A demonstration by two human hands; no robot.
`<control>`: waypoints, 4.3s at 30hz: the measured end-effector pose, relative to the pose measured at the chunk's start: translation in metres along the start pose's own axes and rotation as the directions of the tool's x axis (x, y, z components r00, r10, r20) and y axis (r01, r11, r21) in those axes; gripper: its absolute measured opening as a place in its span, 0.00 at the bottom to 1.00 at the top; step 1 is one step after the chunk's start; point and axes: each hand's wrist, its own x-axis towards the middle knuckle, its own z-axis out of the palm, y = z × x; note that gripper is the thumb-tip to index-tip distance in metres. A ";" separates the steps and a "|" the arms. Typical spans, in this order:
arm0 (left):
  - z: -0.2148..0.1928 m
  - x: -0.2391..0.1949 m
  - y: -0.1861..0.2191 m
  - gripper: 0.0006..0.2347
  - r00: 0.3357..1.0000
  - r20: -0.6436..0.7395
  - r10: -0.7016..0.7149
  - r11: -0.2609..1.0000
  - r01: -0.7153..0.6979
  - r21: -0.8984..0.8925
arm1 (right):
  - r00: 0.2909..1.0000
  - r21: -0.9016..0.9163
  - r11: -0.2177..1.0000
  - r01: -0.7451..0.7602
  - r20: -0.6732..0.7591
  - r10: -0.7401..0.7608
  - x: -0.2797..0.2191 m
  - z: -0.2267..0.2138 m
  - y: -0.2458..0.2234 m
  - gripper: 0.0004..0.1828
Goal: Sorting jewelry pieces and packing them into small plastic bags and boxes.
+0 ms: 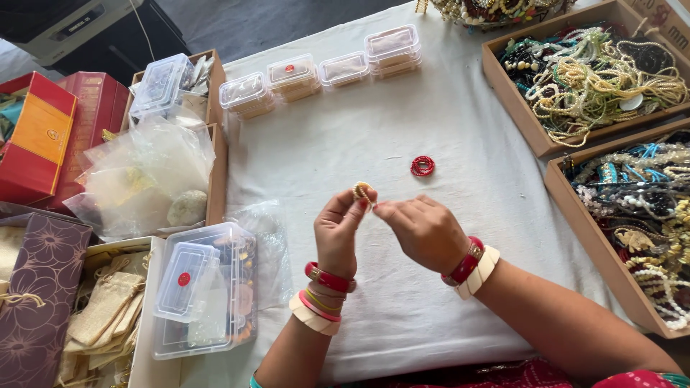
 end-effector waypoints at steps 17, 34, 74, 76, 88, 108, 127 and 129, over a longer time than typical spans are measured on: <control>-0.026 0.009 -0.009 0.11 0.896 0.418 -0.149 0.987 0.109 0.118 | 0.892 0.337 0.826 -0.451 0.147 0.427 -0.001 -0.001 0.019 0.22; -0.003 0.002 0.000 0.08 0.992 0.124 -0.011 0.979 0.036 -0.201 | 0.516 0.558 0.026 -0.829 0.746 0.422 -0.019 0.033 0.017 0.13; -0.044 0.040 -0.050 0.07 0.870 0.211 -0.446 0.885 0.392 0.251 | 0.427 0.241 0.402 -0.883 0.769 0.476 -0.002 0.010 0.055 0.08; -0.041 0.042 -0.049 0.10 0.916 0.113 -0.385 0.892 0.338 0.301 | 0.364 0.179 0.369 -0.912 0.770 0.525 -0.009 0.023 0.059 0.08; -0.033 0.027 -0.033 0.04 0.991 0.124 0.052 0.321 -0.134 0.937 | 0.423 0.104 0.504 -0.857 0.699 0.576 -0.011 0.021 0.053 0.11; -0.023 0.017 -0.023 0.08 0.978 0.186 -0.095 0.277 -0.154 0.949 | 0.710 0.125 0.908 -0.399 0.668 0.221 -0.005 0.011 0.043 0.24; -0.026 0.025 -0.026 0.07 0.989 0.146 -0.004 0.313 -0.137 0.940 | 0.892 0.090 0.996 -0.012 0.452 -0.030 -0.011 0.019 0.034 0.12; -0.031 0.026 -0.029 0.07 0.985 0.175 0.013 0.314 -0.170 0.934 | 0.880 0.030 0.999 0.043 0.471 -0.052 -0.013 0.020 0.030 0.11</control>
